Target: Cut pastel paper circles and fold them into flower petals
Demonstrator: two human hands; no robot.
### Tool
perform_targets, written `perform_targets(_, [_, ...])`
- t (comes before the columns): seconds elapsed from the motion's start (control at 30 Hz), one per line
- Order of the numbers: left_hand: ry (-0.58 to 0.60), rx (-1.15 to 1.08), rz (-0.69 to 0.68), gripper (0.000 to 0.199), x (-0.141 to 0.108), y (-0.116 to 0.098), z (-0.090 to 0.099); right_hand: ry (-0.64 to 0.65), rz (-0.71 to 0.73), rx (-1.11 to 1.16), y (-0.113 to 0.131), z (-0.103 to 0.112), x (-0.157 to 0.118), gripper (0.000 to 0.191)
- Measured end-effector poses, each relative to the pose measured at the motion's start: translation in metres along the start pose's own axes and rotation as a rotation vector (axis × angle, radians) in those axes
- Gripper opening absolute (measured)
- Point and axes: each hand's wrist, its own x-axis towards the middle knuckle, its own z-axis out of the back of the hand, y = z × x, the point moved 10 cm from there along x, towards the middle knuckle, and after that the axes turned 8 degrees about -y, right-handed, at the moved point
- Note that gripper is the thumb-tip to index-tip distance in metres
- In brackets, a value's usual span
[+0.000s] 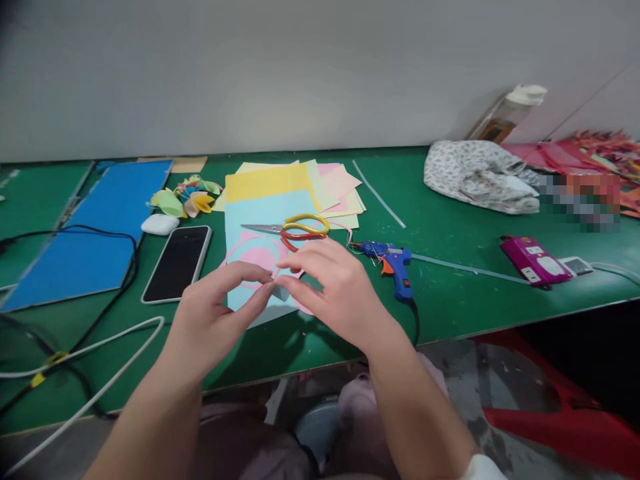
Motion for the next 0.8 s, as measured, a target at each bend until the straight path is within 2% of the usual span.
perform_targets(0.1, [-0.023,-0.007,-0.02,0.004,-0.001,-0.002,0.001,0.028,0.037,-0.026,0.004,-0.009,-0.002,0.005])
perform_targets(0.23, [-0.07,-0.017,-0.009,0.003,-0.002,0.0,0.004,-0.008,0.07,-0.038,0.008,-0.01,-0.003,0.009])
perform_targets(0.37, [-0.054,-0.06,-0.01,0.005,-0.001,0.003,0.001,-0.022,0.081,-0.035,0.009,-0.009,-0.003,0.009])
perform_targets(0.6, [-0.04,-0.138,0.069,0.004,-0.001,0.012,0.021,-0.153,-0.01,-0.061,0.005,0.022,0.002,0.014])
perform_targets(0.7, [-0.063,-0.125,0.005,0.012,0.0,0.004,0.027,-0.093,-0.025,-0.052,0.008,0.014,0.002,0.013])
perform_targets(0.8, [-0.081,-0.158,-0.154,0.013,-0.001,-0.012,0.025,-0.052,0.006,-0.06,0.016,0.003,0.0,0.01])
